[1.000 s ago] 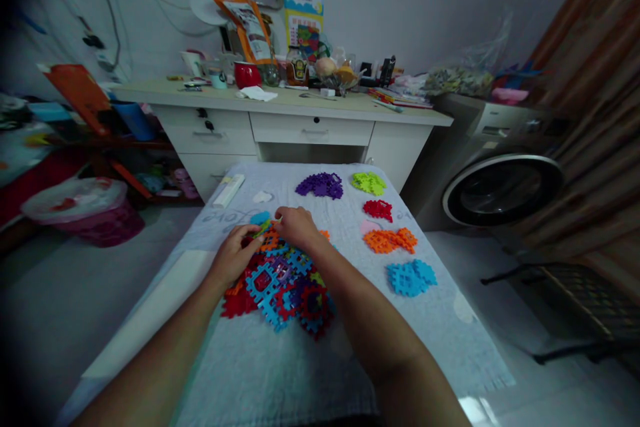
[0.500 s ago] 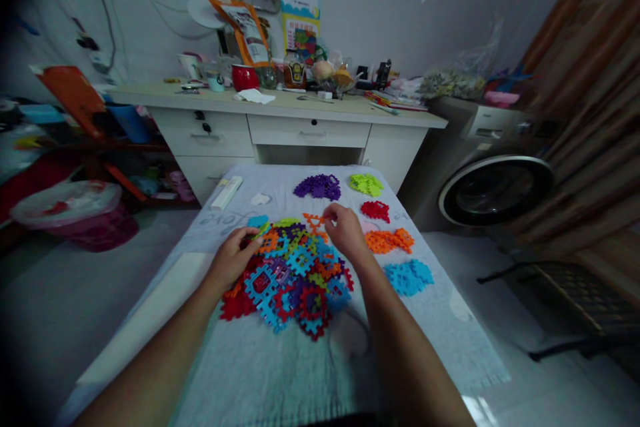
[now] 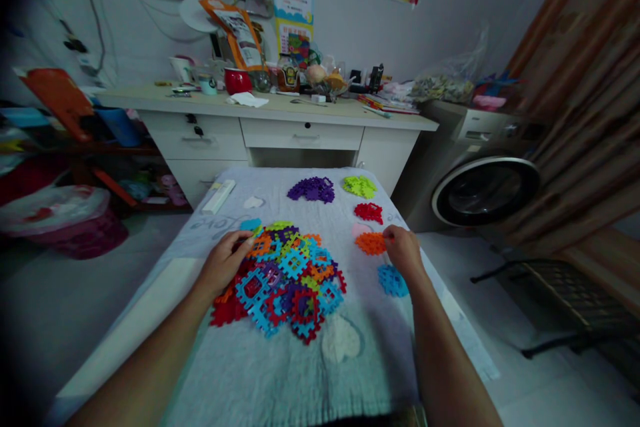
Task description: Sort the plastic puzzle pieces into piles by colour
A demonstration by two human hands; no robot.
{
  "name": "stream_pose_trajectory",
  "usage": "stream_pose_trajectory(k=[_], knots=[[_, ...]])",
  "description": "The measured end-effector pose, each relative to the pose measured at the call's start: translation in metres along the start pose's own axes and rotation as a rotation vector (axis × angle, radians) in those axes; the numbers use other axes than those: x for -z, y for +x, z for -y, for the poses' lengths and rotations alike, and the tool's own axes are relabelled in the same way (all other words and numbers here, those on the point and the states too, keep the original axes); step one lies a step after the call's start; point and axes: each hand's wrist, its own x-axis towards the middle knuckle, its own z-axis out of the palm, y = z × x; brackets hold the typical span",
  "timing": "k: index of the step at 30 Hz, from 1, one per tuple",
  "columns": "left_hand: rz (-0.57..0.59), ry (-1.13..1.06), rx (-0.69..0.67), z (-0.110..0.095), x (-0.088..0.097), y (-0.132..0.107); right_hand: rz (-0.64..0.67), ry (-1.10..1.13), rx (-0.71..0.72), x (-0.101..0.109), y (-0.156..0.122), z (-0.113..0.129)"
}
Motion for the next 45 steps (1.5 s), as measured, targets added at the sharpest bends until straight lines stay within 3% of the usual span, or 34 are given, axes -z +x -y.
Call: stream_pose_trajectory(k=[3, 6, 12, 18, 24, 33, 39, 45], knots=[[-0.028, 0.030, -0.034, -0.001, 0.002, 0.001, -0.083, -0.150, -0.022, -0.001, 0.000, 0.008], [-0.060, 0.069, -0.073, 0.001, 0.003, 0.003, -0.110, -0.081, 0.062, -0.004, 0.000, 0.026], [-0.078, 0.093, -0.076, 0.006, 0.004, 0.006, 0.191, 0.292, 0.365, -0.025, -0.010, 0.082], [-0.058, 0.116, -0.060, 0.008, 0.003, 0.006, 0.320, 0.339, 0.370, -0.040, -0.026, 0.109], [-0.016, 0.145, -0.033, 0.008, 0.000, 0.005, 0.411, 0.420, 0.389, -0.039, -0.031, 0.098], [0.051, 0.141, 0.014, 0.011, -0.003, 0.005, 0.348, 0.451, 0.393, -0.034, -0.030, 0.087], [0.064, 0.139, 0.002, 0.013, -0.003, 0.006, 0.178, 0.382, 0.302, -0.006, -0.025, 0.039], [0.071, 0.142, 0.027, 0.010, -0.002, 0.005, 0.149, 0.275, 0.189, 0.021, -0.042, -0.017]])
